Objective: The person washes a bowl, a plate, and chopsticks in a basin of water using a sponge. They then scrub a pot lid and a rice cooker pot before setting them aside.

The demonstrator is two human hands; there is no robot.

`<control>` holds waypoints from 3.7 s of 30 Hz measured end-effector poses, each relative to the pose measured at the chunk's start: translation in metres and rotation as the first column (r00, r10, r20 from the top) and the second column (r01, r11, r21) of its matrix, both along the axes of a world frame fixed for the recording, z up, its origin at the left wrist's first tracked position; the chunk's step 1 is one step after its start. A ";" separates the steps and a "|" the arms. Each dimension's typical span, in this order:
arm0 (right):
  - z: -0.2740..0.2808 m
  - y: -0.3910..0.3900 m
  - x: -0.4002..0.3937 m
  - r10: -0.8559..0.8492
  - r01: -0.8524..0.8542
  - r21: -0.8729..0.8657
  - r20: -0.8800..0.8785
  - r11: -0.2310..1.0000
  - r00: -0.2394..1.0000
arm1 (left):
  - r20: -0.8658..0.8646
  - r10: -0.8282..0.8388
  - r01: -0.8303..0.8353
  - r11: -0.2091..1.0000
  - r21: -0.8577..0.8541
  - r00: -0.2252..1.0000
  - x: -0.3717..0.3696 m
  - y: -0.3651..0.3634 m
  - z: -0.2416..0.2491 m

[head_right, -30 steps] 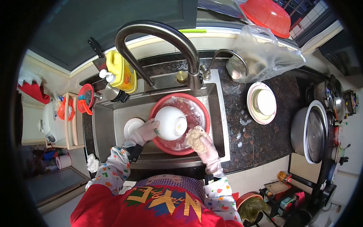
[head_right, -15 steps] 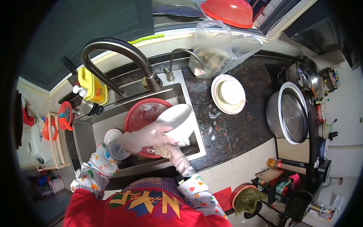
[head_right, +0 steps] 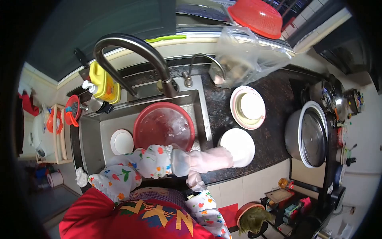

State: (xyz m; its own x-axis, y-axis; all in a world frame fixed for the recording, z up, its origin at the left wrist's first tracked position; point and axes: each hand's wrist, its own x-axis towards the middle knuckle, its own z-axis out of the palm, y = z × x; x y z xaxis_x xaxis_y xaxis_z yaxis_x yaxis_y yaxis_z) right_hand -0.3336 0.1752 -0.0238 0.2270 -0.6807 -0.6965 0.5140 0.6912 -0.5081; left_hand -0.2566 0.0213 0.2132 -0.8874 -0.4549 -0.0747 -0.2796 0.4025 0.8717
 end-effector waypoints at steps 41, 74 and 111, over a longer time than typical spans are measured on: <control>0.017 -0.112 0.041 0.203 -0.218 -0.007 -0.342 0.976 0.918 | 0.841 0.356 0.187 0.869 -0.459 0.408 0.170 -0.042 -0.290; 0.078 -0.135 0.101 0.248 -0.246 -0.073 0.016 0.967 0.969 | 0.253 0.412 -0.374 0.245 0.895 0.875 0.227 0.021 -0.112; 0.064 -0.130 0.122 -0.165 -0.977 -0.207 -0.967 0.051 0.197 | -0.291 0.267 -0.061 0.824 0.564 0.919 0.243 0.059 -0.172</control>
State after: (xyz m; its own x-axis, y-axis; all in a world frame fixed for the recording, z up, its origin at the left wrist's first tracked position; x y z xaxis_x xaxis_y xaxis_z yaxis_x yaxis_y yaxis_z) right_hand -0.2115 0.0457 0.0399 0.6515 -0.7582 0.0267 -0.6167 -0.5497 -0.5635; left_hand -0.0133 0.0799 0.0408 -0.8170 -0.5739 -0.0560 0.0585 -0.1791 0.9821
